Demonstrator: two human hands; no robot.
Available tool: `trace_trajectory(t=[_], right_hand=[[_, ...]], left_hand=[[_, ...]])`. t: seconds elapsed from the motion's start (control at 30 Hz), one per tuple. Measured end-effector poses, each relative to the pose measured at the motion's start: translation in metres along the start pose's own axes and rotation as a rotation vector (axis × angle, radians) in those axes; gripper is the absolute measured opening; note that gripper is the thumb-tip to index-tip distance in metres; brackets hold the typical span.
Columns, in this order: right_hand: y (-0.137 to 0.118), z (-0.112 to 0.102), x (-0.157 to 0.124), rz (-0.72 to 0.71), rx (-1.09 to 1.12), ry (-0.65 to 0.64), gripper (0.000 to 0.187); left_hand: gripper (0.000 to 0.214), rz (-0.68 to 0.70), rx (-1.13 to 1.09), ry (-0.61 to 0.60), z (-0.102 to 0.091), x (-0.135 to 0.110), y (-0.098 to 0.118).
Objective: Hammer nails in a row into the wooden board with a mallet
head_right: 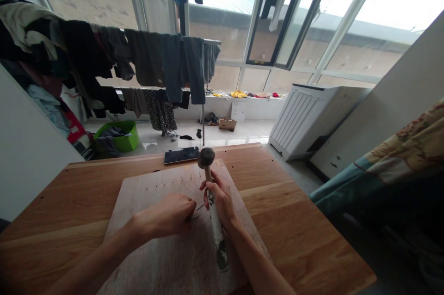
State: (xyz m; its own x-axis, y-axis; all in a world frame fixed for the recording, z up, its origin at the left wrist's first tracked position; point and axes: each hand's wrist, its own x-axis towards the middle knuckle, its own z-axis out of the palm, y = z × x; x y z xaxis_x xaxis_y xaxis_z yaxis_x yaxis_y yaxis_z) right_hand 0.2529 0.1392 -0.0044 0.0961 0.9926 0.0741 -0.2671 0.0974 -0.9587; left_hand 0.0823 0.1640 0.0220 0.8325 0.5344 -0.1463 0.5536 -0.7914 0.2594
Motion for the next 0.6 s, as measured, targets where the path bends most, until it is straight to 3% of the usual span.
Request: trace_trajectory(t=[0.4,0.6], right_hand=[[-0.004,0.001,-0.002,0.023,-0.023,-0.006,0.034],[-0.001,0.001,-0.002,0.015,-0.011,-0.017,0.023]], left_hand=[[0.010,0.027,-0.065,-0.025,-0.008,-0.001,-0.001],[0.013,-0.002,-0.103,0.010,-0.016,-0.005,-0.006]])
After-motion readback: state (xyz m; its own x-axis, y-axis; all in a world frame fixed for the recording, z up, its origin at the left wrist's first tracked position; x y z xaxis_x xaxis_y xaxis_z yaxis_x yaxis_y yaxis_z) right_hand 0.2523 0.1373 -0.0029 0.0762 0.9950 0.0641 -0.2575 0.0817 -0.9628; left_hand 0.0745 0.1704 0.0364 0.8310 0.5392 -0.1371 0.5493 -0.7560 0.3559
